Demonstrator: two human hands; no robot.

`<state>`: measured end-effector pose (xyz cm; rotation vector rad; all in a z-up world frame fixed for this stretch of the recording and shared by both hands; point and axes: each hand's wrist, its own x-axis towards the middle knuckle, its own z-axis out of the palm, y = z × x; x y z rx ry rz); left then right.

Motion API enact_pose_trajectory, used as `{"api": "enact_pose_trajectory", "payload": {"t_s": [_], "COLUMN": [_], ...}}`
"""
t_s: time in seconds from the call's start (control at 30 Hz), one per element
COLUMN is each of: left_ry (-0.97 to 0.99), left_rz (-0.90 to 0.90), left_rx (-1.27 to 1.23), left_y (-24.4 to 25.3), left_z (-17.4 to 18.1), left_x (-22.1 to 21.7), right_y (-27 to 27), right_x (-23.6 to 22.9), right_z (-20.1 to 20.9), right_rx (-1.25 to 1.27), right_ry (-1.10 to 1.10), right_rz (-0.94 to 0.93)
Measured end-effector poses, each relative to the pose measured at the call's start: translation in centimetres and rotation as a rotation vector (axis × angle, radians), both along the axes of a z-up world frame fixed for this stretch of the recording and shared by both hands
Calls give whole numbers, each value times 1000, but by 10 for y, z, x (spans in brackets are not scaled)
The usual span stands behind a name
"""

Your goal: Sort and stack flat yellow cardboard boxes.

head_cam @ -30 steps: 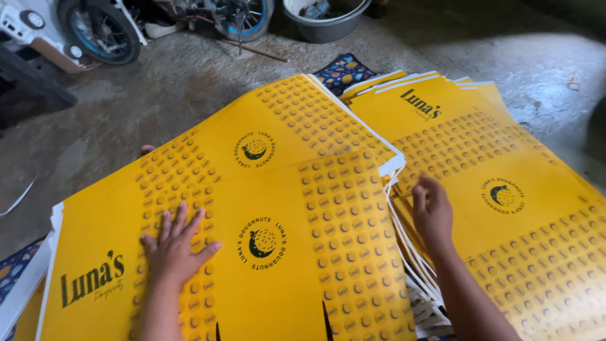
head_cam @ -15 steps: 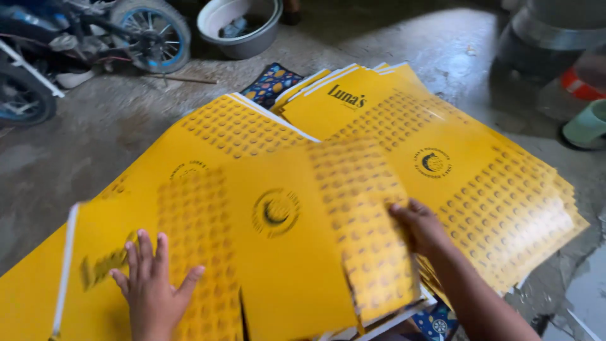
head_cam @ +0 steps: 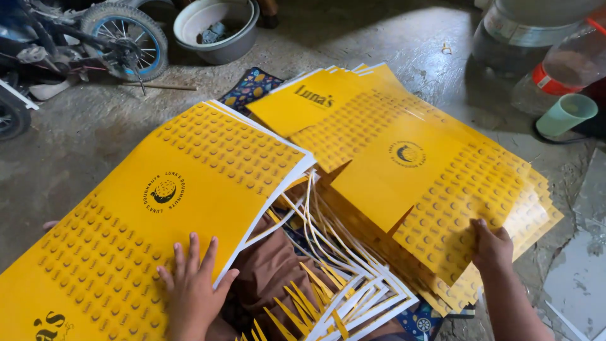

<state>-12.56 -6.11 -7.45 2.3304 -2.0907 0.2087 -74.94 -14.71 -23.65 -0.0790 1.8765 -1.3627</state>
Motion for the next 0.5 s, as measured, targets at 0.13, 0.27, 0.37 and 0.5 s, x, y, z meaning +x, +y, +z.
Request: {"api": "enact_pose_trajectory", "payload": {"t_s": [0.13,0.27,0.37,0.5], "left_ry": [-21,-50,-84,-102], "left_rz": [2,17,32,98], "left_rx": [58,11,-20,46], "left_y": [1,8,17,31], "left_z": [9,2,1,0], "left_x": [-7,-1,1,9], "right_y": [17,20,21,20], "right_x": [15,1,20,33], "right_z": [32,5,46,59], "right_rx": [123,192,216,501], "right_ry": [65,431,524,827], "right_rz": [3,116,130,405]}}
